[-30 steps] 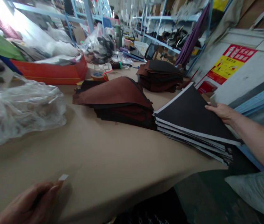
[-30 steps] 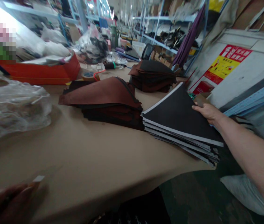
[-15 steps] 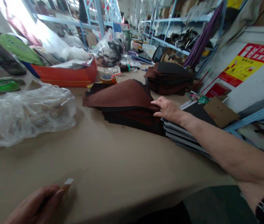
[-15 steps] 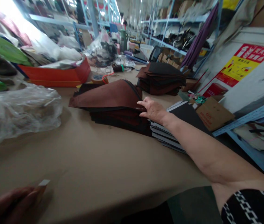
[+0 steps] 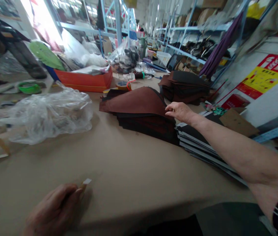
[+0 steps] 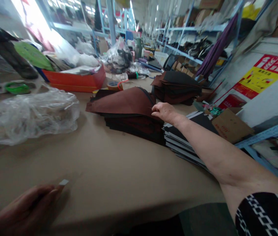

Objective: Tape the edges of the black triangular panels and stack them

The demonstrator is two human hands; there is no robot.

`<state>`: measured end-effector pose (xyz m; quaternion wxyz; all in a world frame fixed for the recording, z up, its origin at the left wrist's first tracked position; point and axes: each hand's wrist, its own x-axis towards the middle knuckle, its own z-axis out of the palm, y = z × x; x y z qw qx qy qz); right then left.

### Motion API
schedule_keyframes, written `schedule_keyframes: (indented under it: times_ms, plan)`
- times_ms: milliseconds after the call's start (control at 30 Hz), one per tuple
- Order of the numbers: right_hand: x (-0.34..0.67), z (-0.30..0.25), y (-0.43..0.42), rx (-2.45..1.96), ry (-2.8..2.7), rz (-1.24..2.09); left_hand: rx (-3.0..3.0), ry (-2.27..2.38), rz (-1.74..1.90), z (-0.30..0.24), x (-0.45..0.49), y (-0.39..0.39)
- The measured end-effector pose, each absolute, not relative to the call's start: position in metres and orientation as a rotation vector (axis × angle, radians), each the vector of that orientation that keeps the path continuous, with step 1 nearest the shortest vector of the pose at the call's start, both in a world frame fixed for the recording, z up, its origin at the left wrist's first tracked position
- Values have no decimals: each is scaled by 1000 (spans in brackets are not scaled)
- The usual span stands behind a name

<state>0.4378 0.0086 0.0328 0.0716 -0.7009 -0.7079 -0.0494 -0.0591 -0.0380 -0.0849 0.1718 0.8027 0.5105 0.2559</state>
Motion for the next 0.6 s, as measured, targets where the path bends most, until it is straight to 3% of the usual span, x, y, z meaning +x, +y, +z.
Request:
schedule_keyframes:
  times_ms: [600]
  plan:
    - [338,36,62,-1968,-2401,-373,2345,1395,788,-66,-44,-54]
